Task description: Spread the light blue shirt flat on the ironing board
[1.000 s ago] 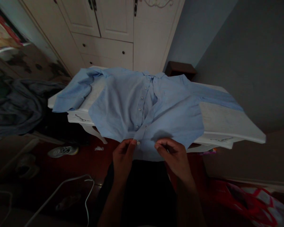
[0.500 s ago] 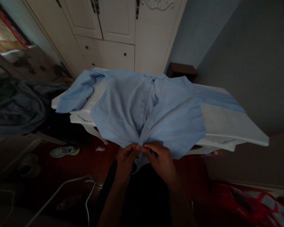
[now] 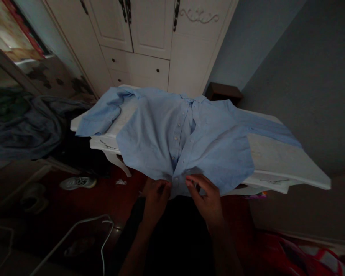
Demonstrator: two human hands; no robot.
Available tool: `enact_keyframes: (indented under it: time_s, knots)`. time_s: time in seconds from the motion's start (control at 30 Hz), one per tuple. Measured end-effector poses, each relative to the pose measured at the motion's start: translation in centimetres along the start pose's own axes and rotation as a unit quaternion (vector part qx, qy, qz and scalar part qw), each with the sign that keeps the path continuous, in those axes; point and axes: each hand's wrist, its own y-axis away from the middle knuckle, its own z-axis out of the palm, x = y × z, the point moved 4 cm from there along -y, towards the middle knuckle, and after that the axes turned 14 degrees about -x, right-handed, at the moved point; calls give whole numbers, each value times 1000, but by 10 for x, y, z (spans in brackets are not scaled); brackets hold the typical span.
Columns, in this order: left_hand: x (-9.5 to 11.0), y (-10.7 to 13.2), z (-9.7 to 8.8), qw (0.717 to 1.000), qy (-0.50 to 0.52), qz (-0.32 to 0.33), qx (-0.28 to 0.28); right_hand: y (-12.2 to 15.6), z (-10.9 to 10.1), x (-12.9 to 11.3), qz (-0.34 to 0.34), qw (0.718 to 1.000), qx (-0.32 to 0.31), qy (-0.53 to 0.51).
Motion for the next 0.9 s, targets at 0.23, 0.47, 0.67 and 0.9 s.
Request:
enact_keyframes:
  time_s: [0.23, 0.47, 0.67, 0.9]
  knots:
    - [34, 2, -26, 961, -158, 145, 173, -10, -45, 6, -24, 989, 100, 105]
    - [78, -36, -23, 920, -311, 206, 123, -57, -57, -2, -137, 966, 2, 218]
    - [92, -65, -35, 859, -487, 150, 42, -94, -56, -1, -190, 932, -142, 272]
    - [118, -73, -41, 798, -566, 195, -67, -105, -63, -1, -211, 915, -168, 301]
